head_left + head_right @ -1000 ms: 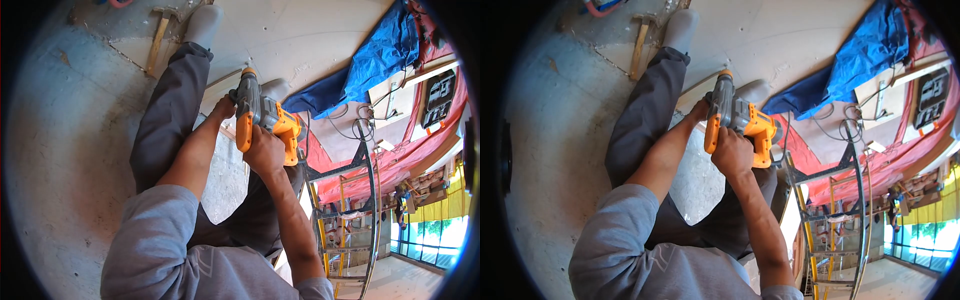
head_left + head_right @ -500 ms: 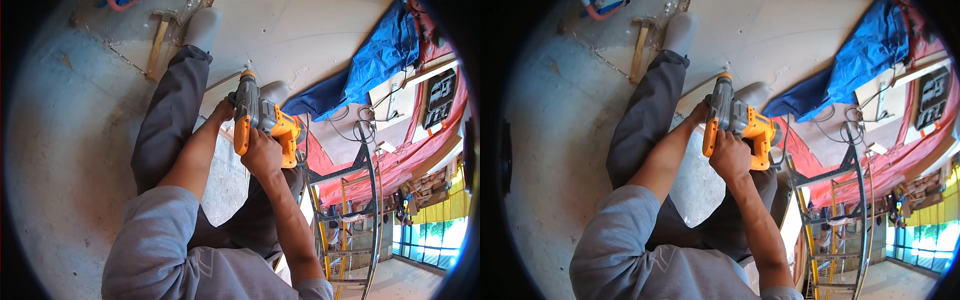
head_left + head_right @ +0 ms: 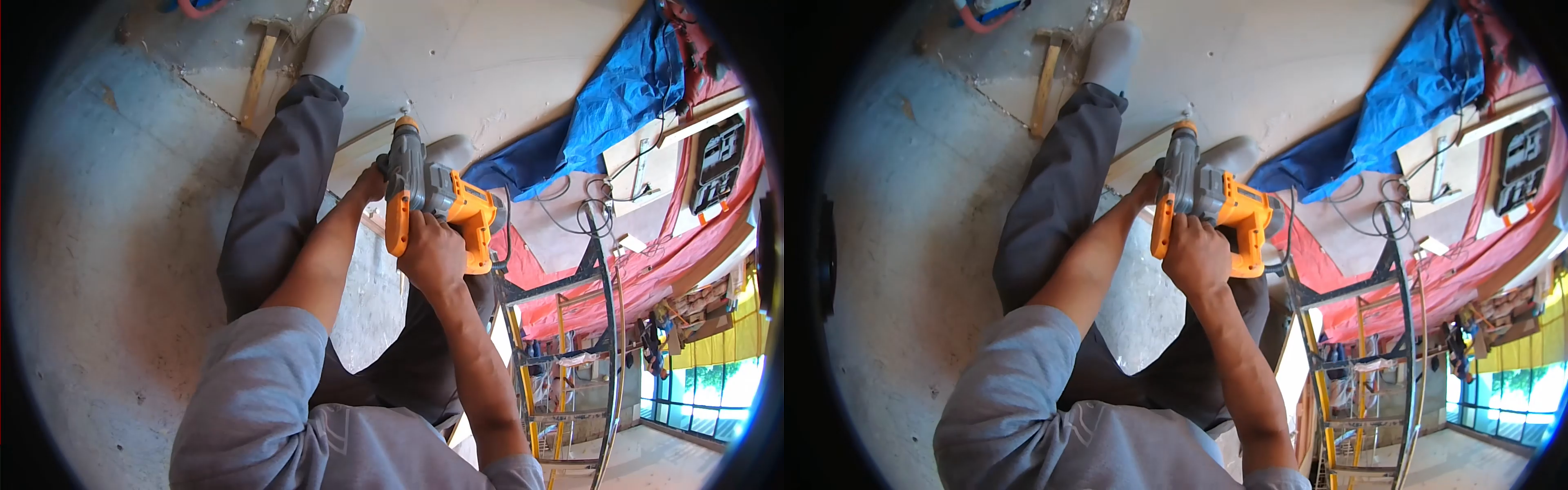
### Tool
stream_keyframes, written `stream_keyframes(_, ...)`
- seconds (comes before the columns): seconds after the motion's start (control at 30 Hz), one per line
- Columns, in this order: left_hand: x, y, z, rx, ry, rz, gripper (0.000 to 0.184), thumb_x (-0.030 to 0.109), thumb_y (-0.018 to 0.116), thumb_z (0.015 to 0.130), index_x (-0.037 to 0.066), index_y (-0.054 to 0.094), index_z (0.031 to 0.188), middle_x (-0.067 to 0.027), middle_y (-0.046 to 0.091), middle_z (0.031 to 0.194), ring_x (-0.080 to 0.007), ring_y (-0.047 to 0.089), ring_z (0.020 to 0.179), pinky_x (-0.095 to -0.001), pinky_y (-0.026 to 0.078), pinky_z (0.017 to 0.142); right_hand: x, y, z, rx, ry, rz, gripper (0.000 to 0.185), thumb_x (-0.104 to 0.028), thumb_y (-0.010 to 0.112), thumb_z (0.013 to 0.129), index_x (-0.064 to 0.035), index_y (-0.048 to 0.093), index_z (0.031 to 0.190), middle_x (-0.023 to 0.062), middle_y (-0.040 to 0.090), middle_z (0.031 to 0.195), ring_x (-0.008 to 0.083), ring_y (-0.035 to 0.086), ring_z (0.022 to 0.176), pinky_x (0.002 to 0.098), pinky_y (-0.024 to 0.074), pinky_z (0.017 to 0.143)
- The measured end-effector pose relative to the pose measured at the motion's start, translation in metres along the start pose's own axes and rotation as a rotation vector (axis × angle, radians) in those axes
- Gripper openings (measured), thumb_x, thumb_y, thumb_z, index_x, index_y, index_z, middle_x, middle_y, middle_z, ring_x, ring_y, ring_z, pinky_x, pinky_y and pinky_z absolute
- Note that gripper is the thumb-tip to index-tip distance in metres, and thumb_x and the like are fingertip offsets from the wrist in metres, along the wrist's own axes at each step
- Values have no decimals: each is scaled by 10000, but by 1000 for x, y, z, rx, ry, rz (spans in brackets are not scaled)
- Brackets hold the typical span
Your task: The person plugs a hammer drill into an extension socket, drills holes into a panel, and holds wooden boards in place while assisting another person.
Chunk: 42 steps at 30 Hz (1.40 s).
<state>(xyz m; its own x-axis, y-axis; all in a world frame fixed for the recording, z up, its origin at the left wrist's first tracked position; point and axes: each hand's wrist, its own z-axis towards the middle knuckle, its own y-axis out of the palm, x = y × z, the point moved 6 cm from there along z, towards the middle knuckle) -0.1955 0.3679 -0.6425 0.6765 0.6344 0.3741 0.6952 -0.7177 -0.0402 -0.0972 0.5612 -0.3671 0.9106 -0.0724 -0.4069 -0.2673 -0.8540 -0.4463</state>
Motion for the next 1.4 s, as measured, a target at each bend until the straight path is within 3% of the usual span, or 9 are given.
stream_keyframes(0.17, 37, -29, -22, -6, -59, -90, 483, 323, 610, 835, 39, 510, 1212, -249, 589, 1172, -393, 562, 1101, -436, 471, 918, 2, -1, 2, -1, 12, 29, 154, -78, 623, 683, -61, 532, 807, 122, 617, 741, 324, 633, 682, 421, 516, 632)
stream_keyframes(0.37, 16, -18, -11, -7, -84, -34, 460, 307, 595, 845, 42, 509, 1211, -237, 580, 1189, -398, 554, 1108, -437, 462, 931, 2, 1, 2, -22, 8, 30, 66, -99, 565, 748, -61, 525, 782, 106, 613, 729, 288, 639, 673, 395, 513, 624)
stream_keyframes(0.57, 13, -15, -11, -10, -113, -17, 416, 280, 581, 854, 31, 532, 1183, -232, 562, 1209, -395, 553, 1109, -438, 462, 933, 3, 1, 0, 16, -4, 36, 68, -101, 566, 743, -66, 521, 780, 101, 610, 704, 283, 640, 671, 396, 505, 611)
stream_keyframes(0.7, 21, -22, -13, -2, -76, -5, 420, 284, 591, 846, 25, 538, 1172, -239, 577, 1181, -391, 556, 1108, -437, 468, 924, 4, 2, 1, 57, -5, 84, 114, -75, 603, 703, -71, 528, 789, 122, 619, 712, 327, 625, 633, 421, 504, 592)
stream_keyframes(0.9, 13, -19, -11, -29, -188, -117, 426, 272, 614, 827, 27, 541, 1169, -237, 584, 1174, -391, 562, 1097, -438, 471, 919, 4, 4, 2, 37, -1, 54, 116, -83, 600, 707, -69, 534, 801, 126, 620, 726, 324, 627, 652, 422, 508, 608)
stream_keyframes(1.4, 15, -15, -9, -32, -124, 12, 382, 195, 563, 845, 19, 537, 1183, -228, 555, 1231, -389, 547, 1123, -437, 457, 949, 7, 10, 0, -9, 19, 30, 205, -57, 630, 670, -51, 536, 853, 132, 617, 793, 327, 630, 731, 414, 518, 656)
